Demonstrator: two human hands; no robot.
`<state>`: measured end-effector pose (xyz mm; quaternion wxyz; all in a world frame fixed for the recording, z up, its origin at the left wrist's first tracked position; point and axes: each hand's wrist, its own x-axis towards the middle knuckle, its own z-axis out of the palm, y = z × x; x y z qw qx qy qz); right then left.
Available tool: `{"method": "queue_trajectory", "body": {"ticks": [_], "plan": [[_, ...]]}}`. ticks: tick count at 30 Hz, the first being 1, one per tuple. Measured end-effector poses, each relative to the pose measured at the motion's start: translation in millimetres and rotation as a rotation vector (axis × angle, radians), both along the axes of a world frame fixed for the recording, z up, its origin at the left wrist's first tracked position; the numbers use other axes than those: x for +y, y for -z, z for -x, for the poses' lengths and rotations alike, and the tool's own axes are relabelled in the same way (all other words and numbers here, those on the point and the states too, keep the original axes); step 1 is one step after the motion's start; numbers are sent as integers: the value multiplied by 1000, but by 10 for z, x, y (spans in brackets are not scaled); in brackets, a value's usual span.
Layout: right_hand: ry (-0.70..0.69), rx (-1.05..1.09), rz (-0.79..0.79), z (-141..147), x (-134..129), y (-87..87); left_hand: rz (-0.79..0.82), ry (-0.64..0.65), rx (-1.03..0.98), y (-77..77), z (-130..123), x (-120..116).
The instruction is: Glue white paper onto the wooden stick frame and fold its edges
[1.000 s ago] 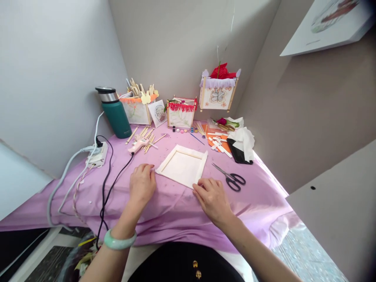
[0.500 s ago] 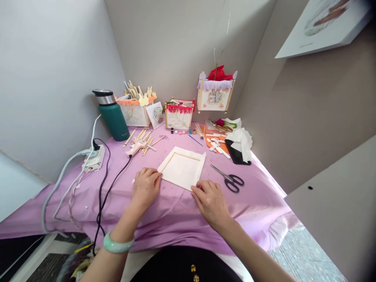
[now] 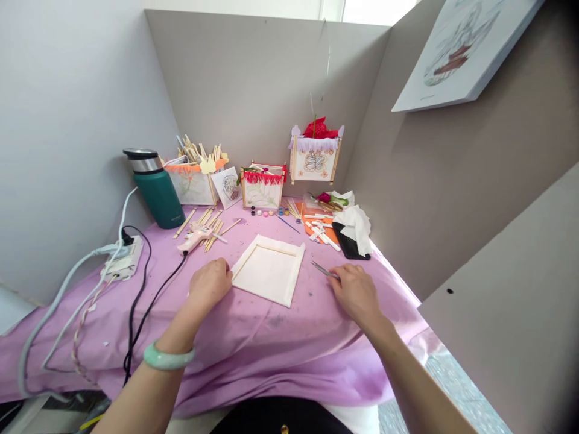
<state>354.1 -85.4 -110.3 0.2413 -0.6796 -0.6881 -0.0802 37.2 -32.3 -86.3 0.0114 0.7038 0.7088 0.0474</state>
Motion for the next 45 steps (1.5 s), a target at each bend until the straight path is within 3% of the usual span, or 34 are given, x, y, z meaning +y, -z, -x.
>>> {"method": "queue_trajectory", "body": {"ticks": [4,6,9,12,21,27,32,35,39,42,45], "plan": [[16,-34,-2,-44,-22,19,6,1,6,-13,-46,25],[-133,38,-17,81,-69,-9,6,-3,12,-3,-61,21],[-495,126,51,343,-173,-66,22,-6,9,0,-70,21],[-621,132,62,539,-262,-66,46,10,-10,-11,-59,43],[-567,-79,11,767,-300,59,50,3,-76,-38,-19,105],[-437,-131,51,885,-312,-1,75,59,-112,-27,-14,120],[-380,-40,105,1100,-394,-135,34,74,-125,-21,41,172],[-454,57,109,1432,-526,-243,-2,104,-117,-90,206,273],[-726,154,118,1740,-688,-327,-76,176,-106,-224,501,458],[-753,207,88,1616,-673,-268,-161,205,-90,-239,563,427],[-612,261,10,1247,-525,-132,-299,247,-98,-141,427,113]]}}
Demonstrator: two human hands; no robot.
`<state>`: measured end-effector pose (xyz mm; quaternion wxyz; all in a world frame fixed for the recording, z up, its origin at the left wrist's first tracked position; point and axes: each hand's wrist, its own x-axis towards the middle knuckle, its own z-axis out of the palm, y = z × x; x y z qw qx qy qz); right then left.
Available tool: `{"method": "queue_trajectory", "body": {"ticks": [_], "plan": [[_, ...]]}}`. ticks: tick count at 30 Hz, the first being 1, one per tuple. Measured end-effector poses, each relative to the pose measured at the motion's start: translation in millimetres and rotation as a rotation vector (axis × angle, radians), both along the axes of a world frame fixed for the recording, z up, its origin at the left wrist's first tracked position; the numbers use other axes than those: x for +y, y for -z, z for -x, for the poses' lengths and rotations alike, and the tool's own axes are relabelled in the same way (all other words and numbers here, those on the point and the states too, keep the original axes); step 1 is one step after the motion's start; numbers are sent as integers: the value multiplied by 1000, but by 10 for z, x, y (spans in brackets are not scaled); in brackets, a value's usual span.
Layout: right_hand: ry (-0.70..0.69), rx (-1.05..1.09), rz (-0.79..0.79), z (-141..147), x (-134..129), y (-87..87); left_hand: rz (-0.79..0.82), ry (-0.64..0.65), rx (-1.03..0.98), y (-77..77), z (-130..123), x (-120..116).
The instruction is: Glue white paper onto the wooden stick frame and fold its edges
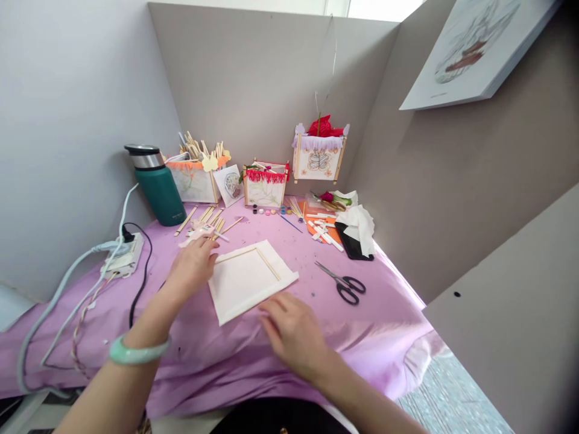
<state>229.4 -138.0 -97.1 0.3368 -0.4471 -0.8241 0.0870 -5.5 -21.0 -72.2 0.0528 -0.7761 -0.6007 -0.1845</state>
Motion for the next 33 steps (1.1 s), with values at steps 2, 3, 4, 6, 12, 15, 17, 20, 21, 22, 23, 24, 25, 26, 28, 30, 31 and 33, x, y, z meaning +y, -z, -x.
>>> {"method": "queue_trajectory", "body": {"ticks": [2,3,4,6,12,15,17,20,21,22,23,24,25,26,28,30,31,33], "plan": [[124,34,-22,-272,140,92,-102,41,-51,100,-126,-307],[185,48,-20,-390,215,130,-132,-7,-81,148,-177,-456],[238,58,-13,-488,289,160,-122,-88,-107,191,-216,-590],[314,56,31,-612,427,194,-8,-270,-131,248,-258,-786],[388,-52,178,-551,654,151,268,-369,-51,282,-334,-964],[387,-98,157,-500,672,143,348,-350,-177,321,-390,-999],[395,-100,164,-502,660,140,358,-328,-287,321,-401,-987],[403,-66,173,-531,584,119,318,-289,-350,244,-353,-885],[411,-50,168,-537,540,111,306,-275,-345,207,-316,-836],[422,-36,165,-540,487,106,304,-261,-329,170,-270,-787],[433,-27,166,-538,428,104,312,-244,-298,139,-216,-743],[438,-31,175,-533,367,105,327,-229,-255,113,-160,-710],[436,-46,191,-526,307,108,338,-223,-201,95,-109,-690],[427,-68,209,-518,251,109,329,-234,-140,82,-69,-687],[412,-95,230,-506,163,98,206,-292,-39,70,-55,-730],[415,-77,181,-501,110,64,-15,-280,-22,77,-157,-818],[408,-64,120,-499,93,46,-118,-207,-43,93,-250,-867],[334,-87,-30,-486,64,37,-235,69,-102,165,-487,-954]]}}
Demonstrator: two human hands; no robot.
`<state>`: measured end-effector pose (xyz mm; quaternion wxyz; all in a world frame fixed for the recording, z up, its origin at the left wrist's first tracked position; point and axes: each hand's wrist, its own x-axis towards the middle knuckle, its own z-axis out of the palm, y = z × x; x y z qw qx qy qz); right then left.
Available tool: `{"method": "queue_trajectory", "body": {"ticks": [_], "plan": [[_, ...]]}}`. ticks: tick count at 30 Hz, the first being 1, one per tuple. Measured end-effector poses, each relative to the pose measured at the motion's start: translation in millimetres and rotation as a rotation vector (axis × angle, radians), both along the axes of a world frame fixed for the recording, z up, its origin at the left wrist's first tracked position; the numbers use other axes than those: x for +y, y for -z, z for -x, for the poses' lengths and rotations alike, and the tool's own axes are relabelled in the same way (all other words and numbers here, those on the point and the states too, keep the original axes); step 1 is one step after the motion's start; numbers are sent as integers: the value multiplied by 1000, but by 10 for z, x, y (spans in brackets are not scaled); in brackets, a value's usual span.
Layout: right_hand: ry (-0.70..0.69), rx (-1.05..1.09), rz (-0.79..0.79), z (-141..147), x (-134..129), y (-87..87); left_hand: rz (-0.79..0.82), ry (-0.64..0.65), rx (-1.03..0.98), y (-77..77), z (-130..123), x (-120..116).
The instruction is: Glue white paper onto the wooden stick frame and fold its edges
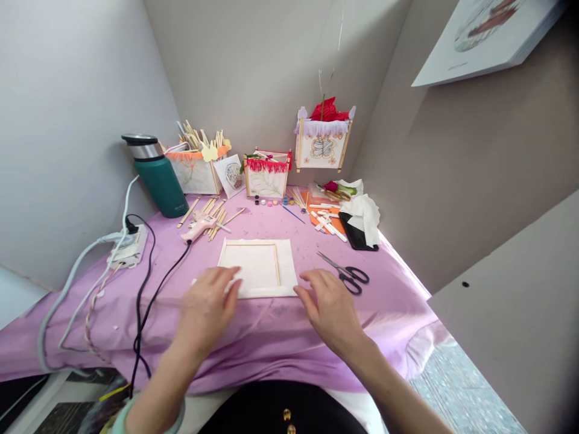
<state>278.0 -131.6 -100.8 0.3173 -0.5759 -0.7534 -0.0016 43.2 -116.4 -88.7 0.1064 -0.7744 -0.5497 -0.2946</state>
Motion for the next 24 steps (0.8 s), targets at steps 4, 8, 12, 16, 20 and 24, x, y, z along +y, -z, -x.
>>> {"method": "queue_trajectory", "body": {"ticks": [4,8,12,16,20,24], "plan": [[-185,-203,-87,57,-96,181,-25,347,132,294,-411,-82],[-196,-267,-2,2,-183,393,25,350,234,541,-492,-75],[-31,-213,-17,-395,-102,368,30,356,225,560,-445,-74],[321,-203,-30,-962,109,317,-30,372,113,487,-474,-71],[278,-320,111,-1241,244,287,-64,380,11,421,-561,-16],[260,-329,95,-1174,249,215,-19,379,45,371,-613,66]]}}
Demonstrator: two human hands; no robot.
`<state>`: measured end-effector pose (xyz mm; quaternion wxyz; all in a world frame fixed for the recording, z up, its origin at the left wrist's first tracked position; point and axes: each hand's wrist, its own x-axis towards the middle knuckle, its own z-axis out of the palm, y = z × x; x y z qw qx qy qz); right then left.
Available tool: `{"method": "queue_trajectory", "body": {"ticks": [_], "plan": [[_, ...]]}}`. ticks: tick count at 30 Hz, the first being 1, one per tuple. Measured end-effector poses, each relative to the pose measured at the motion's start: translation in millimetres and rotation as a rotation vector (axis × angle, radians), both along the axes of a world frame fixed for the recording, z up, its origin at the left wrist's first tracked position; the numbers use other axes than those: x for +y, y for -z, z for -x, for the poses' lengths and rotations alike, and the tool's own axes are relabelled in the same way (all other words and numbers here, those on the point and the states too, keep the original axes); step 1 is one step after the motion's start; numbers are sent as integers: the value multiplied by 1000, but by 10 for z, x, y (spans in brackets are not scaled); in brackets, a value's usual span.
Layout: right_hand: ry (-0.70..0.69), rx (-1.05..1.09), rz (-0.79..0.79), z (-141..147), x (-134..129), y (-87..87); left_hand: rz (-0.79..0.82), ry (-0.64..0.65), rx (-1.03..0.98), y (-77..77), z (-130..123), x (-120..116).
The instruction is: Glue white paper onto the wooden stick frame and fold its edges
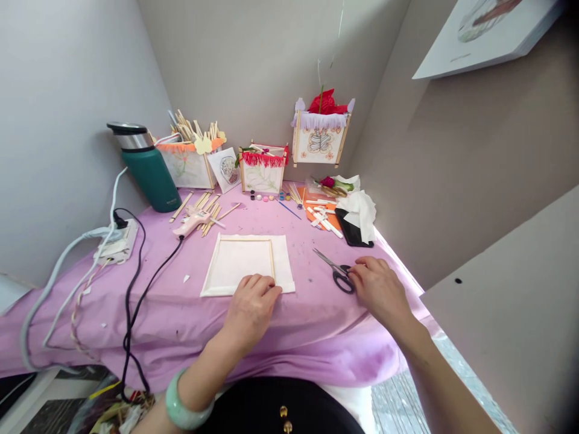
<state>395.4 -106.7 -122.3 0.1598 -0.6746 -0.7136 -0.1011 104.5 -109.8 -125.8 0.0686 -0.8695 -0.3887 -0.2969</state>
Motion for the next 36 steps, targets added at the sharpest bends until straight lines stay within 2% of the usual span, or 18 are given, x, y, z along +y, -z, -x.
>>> {"method": "queue_trajectory", "body": {"ticks": [4,7,11,15,18,20,23,26,28,32,36], "plan": [[-70,42,53,181,-41,-45,56,18,118,-31,4,73],[-27,-23,112,283,-85,-93,52,49,164,-33,-9,106],[54,-43,240,320,-234,-223,23,31,139,-17,-52,96],[70,102,349,286,-494,-322,-3,58,32,16,-23,43],[69,307,375,278,-664,-286,-20,100,-38,39,25,4],[-3,589,457,317,-743,-191,-29,111,-56,52,41,-12],[-123,1119,671,460,-829,22,-32,105,-46,78,33,-24],[-90,1527,761,637,-896,194,-25,82,-34,107,12,-35],[-96,1701,786,723,-933,227,-25,68,-34,120,3,-43],[-219,1788,915,822,-987,149,-24,52,-26,140,-3,-57],[-171,1635,947,940,-1010,93,-25,38,-81,162,-13,-67]]}}
